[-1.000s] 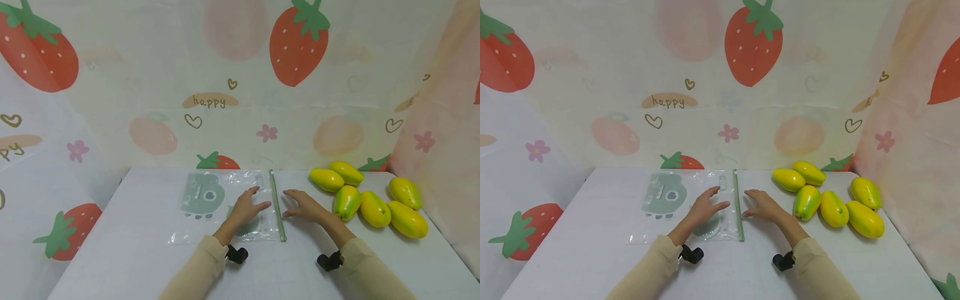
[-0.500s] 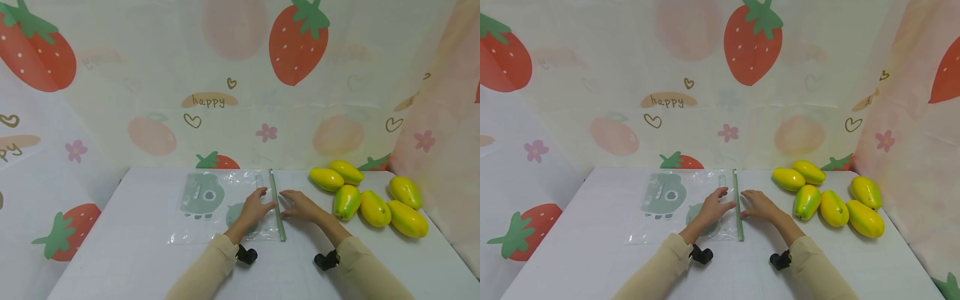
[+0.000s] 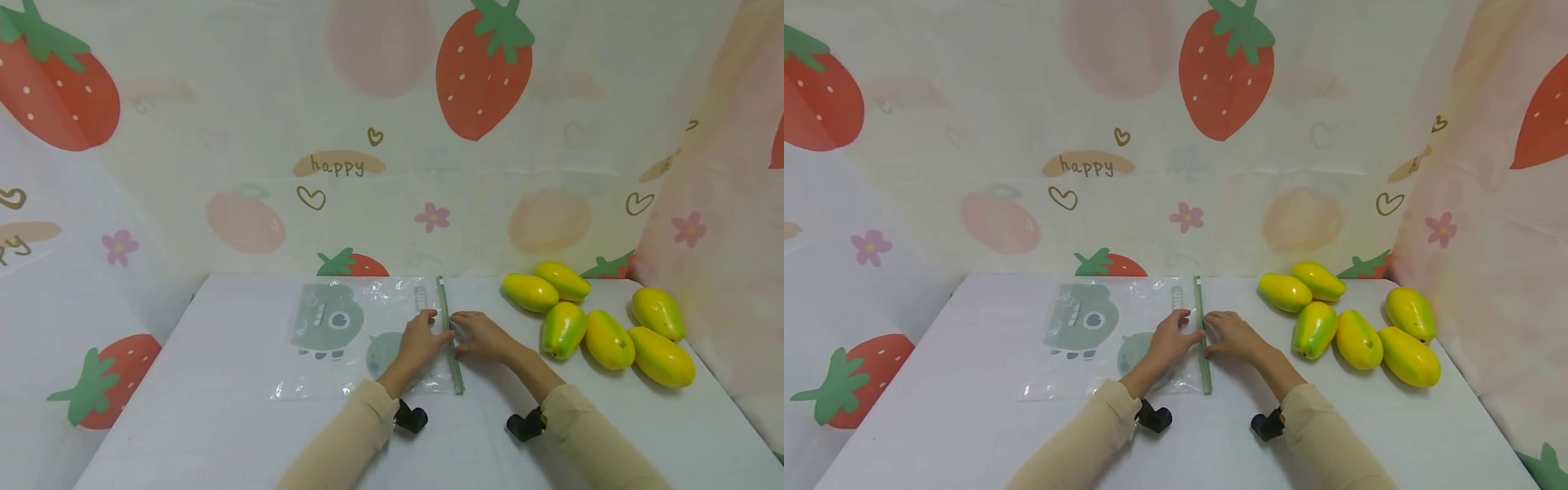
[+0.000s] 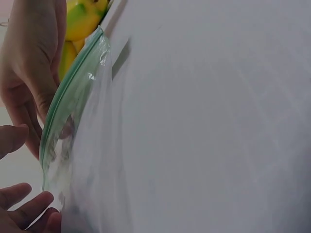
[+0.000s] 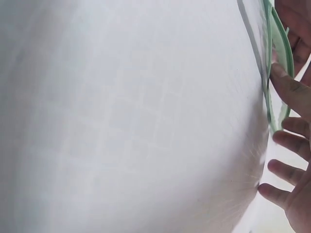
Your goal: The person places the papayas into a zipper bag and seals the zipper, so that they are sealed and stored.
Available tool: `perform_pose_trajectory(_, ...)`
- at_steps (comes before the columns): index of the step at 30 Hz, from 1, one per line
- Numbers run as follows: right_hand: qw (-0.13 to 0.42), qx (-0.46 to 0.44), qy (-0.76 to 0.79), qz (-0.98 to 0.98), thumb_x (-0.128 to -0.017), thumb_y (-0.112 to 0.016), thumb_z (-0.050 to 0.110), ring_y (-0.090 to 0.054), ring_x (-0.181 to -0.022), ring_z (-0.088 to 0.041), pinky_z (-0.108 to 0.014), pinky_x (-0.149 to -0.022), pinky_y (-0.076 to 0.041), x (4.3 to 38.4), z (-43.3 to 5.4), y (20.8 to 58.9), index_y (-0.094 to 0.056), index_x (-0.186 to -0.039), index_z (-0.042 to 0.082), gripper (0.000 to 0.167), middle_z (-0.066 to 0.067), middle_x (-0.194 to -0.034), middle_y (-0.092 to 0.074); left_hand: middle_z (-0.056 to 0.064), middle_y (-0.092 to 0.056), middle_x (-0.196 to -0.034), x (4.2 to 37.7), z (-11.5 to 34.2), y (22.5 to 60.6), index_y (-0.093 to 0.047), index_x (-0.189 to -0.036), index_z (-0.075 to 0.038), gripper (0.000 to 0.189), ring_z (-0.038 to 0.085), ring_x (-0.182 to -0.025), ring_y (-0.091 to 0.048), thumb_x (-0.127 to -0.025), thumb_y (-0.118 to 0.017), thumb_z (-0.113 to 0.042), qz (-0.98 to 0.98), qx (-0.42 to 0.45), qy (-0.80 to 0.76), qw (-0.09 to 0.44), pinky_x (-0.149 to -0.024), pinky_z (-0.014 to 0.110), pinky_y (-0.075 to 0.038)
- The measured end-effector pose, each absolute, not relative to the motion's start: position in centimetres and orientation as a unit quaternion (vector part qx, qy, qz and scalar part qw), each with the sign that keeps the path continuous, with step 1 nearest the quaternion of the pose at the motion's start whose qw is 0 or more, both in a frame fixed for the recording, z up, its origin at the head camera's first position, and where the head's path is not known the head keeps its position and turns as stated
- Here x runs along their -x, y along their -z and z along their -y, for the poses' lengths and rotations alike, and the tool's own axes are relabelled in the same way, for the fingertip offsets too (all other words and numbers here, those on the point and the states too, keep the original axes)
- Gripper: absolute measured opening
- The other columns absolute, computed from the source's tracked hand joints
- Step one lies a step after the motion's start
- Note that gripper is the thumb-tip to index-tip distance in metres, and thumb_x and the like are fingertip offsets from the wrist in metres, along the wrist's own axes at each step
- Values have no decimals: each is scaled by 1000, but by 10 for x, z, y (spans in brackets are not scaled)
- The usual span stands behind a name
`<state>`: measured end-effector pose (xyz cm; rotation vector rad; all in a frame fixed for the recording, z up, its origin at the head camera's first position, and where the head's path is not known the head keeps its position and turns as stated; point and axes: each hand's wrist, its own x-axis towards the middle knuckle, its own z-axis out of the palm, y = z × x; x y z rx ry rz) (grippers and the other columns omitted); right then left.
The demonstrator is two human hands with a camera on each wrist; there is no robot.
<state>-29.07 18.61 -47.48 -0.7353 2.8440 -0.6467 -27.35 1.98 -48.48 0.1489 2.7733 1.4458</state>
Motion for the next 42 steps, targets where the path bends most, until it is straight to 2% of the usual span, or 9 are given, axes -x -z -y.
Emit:
perform_pose_trajectory(8,46,271,186,-943,-80,-77,18,-46,-129,-46,-57,-109,-37,293,-183,479,-55,-131,-6,61,-24,-138,-53,15,-67,-115,273,-26,488,-58,-125,-3,57,33,-113,-58,-79,-80,-28,-903,-28,-428,-24,-93,41,-50)
perform_pose_trajectory(16,30,294,171,-940,-79,-75,16,-48,-126,-46,-59,-103,-41,291,-180,478,-62,-121,-5,49,-23,-135,-55,12,-66,-112,272,-29,486,-59,-125,-5,55,30,-106,-58,-77,-77,-21,-914,-29,-404,-28,-85,38,-50)
perform_pose_trajectory(21,30,290,162,-943,-79,-79,27,-49,-126,-44,-59,-101,-43,290,-178,477,-63,-122,-5,56,-22,-135,-56,14,-64,-113,272,-27,483,-57,-127,-5,54,30,-106,-57,-76,-73,-12,-915,-35,-401,-23,-85,40,-50)
perform_pose_trajectory(27,59,262,159,-950,-79,-79,33,-47,-130,-42,-60,-104,-41,291,-177,475,-62,-126,-2,61,-19,-139,-54,17,-65,-112,273,-23,485,-55,-129,-5,60,33,-105,-60,-72,-72,-7,-933,-73,-349,-42,-87,41,-50)
perform_pose_trajectory(32,72,253,157,-952,-81,-78,34,-45,-132,-41,-59,-107,-39,291,-176,475,-60,-128,-1,61,-18,-141,-52,14,-68,-115,274,-18,486,-60,-125,-8,49,31,-109,-61,-77,-71,-9,-947,-116,-296,-39,-90,42,-51)
perform_pose_trajectory(38,81,246,164,-952,-82,-77,34,-44,-134,-40,-60,-108,-37,291,-176,475,-59,-130,-1,62,-18,-144,-50,8,-69,-118,275,-15,485,-71,-113,-8,32,27,-113,-61,-82,-69,-14,-967,-161,-197,-31,-91,41,-52)
perform_pose_trajectory(42,82,247,163,-952,-82,-77,34,-44,-134,-40,-60,-109,-36,291,-176,474,-59,-130,-1,62,-17,-144,-50,9,-66,-126,276,-16,482,-70,-114,-8,30,30,-121,-57,-86,-67,-18,-973,-175,-147,-7,-98,42,-50)
